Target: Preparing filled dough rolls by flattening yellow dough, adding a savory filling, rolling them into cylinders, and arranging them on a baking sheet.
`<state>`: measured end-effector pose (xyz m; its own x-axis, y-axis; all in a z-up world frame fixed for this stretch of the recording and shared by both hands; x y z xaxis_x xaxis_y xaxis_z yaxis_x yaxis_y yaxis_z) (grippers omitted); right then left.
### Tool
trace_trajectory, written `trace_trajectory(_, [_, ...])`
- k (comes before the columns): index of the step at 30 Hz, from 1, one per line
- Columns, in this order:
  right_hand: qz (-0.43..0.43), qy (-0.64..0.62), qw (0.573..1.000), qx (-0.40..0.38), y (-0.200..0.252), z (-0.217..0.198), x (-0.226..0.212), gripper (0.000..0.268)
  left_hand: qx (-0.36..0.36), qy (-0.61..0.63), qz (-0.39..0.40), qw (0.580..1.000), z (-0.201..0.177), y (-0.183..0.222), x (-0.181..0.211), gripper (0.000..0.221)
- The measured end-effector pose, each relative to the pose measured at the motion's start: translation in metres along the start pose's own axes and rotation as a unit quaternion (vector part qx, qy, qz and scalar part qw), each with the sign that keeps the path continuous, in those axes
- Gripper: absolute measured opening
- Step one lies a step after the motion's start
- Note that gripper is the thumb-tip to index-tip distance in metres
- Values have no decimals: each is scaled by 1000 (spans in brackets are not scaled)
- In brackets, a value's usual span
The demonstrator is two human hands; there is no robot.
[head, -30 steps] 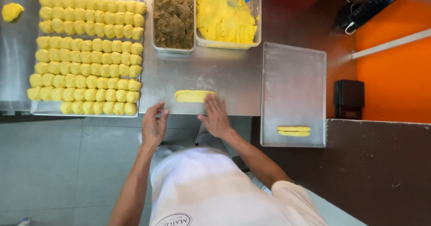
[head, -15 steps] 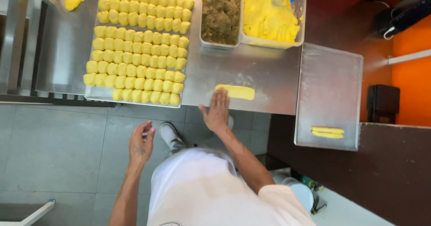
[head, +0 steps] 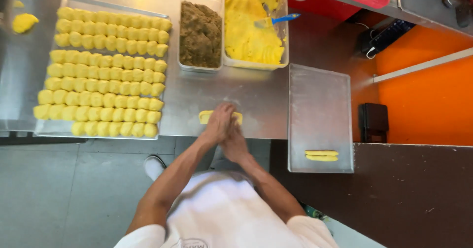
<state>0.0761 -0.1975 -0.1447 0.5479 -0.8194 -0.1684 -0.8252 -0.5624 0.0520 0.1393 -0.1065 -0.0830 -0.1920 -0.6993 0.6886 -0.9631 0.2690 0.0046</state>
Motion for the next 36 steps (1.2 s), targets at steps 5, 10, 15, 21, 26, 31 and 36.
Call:
trace_trajectory(5, [96, -76, 990, -74, 36, -70, 58, 54, 26, -261, 77, 962, 24, -13, 4, 34])
trace_trajectory(10, [-7, -42, 999, -17, -40, -57, 67, 56, -20, -308, 144, 940, 28, -13, -13, 21])
trace_trajectory(15, [-178, -33, 981, 65, -82, -64, 64, 39, -83, -368, 206, 903, 26, -30, -34, 26])
trace_trajectory(21, [-199, -17, 972, 123, -126, -83, 92, 39, -39, -280, 125, 951, -5, -62, -67, 24])
trace_trajectory(26, [-150, 13, 985, 84, -127, -106, 87, 46, 47, -266, 2, 963, -30, -59, -78, 39])
trace_trajectory(31, [-150, -4, 985, 86, -135, -93, 51, 57, 86, -272, -52, 957, -32, -55, -76, 36])
trace_trajectory(36, [-102, -46, 992, 52, -163, -97, 65, 50, 101, -253, -90, 958, -34, -50, -73, 36])
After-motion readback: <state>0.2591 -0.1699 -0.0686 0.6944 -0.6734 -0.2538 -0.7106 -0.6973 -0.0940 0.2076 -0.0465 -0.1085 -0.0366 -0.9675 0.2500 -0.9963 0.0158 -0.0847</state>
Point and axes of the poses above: each hand's wrist, its own y-axis away from the middle knuckle, its own z-axis out of the palm, x = y × z, the point moved 5 cm from there along -y, towards the middle knuckle, and after that the axes turned 15 degrees about -x, right-handed, at the moved point
